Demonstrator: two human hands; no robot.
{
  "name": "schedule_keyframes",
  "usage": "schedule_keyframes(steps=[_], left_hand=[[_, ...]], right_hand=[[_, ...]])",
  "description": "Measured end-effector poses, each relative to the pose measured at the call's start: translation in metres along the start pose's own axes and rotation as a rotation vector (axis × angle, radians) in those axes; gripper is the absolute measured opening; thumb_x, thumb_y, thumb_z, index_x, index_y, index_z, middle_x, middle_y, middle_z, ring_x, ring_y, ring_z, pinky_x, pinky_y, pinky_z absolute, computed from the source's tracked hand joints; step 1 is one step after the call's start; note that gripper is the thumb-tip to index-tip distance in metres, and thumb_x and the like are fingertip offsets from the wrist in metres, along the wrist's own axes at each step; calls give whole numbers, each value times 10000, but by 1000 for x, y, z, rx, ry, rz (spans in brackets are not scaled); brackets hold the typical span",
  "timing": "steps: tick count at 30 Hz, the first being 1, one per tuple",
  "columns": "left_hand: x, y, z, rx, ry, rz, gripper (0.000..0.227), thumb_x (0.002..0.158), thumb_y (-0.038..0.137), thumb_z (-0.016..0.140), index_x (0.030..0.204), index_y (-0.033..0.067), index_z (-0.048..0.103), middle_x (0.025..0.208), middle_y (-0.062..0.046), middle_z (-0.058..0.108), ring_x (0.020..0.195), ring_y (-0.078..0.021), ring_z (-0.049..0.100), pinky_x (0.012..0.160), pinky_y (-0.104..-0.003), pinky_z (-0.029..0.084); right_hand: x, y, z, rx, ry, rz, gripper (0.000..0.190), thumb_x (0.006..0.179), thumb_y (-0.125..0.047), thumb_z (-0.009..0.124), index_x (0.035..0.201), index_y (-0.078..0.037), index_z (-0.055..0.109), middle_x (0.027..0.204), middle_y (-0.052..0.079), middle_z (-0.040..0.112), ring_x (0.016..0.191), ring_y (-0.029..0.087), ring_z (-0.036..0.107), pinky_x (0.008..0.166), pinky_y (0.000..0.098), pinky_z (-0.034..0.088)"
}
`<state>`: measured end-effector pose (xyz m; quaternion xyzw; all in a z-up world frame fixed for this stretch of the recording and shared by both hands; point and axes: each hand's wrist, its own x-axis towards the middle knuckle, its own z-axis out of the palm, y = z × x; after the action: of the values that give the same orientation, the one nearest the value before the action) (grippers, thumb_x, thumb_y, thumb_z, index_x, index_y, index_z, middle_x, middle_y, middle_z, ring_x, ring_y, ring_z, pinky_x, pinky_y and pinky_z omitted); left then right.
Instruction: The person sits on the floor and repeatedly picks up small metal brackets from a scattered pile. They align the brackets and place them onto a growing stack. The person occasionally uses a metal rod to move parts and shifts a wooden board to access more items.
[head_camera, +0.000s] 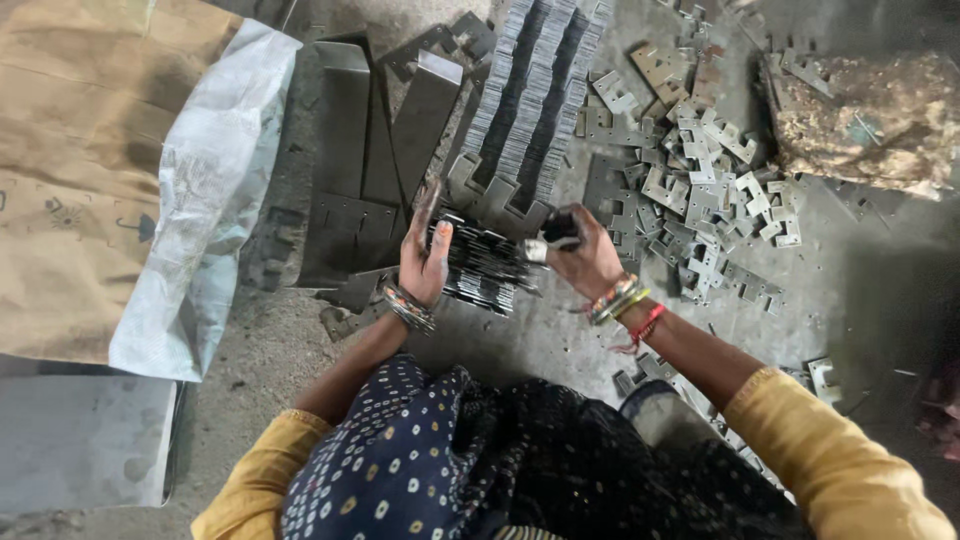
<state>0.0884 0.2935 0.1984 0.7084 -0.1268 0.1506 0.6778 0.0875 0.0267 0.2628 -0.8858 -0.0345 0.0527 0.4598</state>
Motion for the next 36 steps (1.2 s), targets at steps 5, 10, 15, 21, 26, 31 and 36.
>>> schedule_keyframes(steps=[5, 10, 15, 21, 26, 31, 36], left_hand=[[5, -2, 10, -50, 187, -172, 296, 1068, 138, 609, 1279, -56, 683, 1553, -228, 546, 1387, -220, 556, 1082, -339, 487], [11, 17, 9, -219, 227, -279, 242, 1013, 111, 671, 1201, -38, 644, 1301, -150, 699, 1145, -162, 660, 926, -312, 543], [2, 12, 8, -355, 191, -199, 387, 1035, 105, 647, 1389, 11, 521, 1250, -62, 658, 1137, -122, 620, 966, -272, 525], [-31, -96, -14, -300, 142, -698, 423, 1173, 266, 496, 1459, -44, 456, 1234, -343, 423, 1050, -271, 391, 890, -413, 313], [-25, -153, -35, 417, -258, 112, 548, 1241, 307, 187, 1708, 48, 64, 1772, -208, 206, 1625, -261, 334, 1330, -370, 320], [-9, -92, -34, -13, -405, -378, 743, 1113, 400, 404, 1692, 51, 97, 1739, -214, 132, 1399, -401, 57, 1129, -423, 165], [19, -30, -9, 257, -155, -237, 727, 1076, 509, 474, 1636, 96, 265, 1727, -134, 180, 1626, -369, 84, 1304, -500, 122]], right_hand=[[44, -6, 3, 10, 62, 240, 366, 837, -211, 775, 1137, -32, 667, 889, 72, 739, 718, 122, 660, 631, 316, 557], [79, -24, 23, 135, 67, -222, 523, 695, -71, 830, 1154, 36, 603, 1029, 125, 679, 900, 125, 618, 755, 287, 571], [82, -35, 37, -212, -160, -287, 464, 752, -53, 819, 1200, -80, 705, 1107, 158, 772, 955, 235, 732, 842, 360, 592], [1, 23, -17, 1182, 204, 91, 392, 1002, -237, 624, 1288, 30, 638, 1212, 209, 717, 1094, 277, 740, 987, 366, 638], [-74, 107, 38, 412, 628, 519, 315, 995, -133, 504, 1252, -46, 666, 1080, 90, 728, 909, 201, 682, 742, 322, 582], [-73, 112, 81, 692, 451, 453, 227, 983, -130, 683, 1194, -49, 668, 1052, 53, 695, 877, 165, 625, 704, 288, 527], [-55, 17, 17, 342, 553, -90, 190, 1016, -130, 690, 1165, -18, 653, 1129, 84, 715, 947, 152, 658, 872, 274, 529]])
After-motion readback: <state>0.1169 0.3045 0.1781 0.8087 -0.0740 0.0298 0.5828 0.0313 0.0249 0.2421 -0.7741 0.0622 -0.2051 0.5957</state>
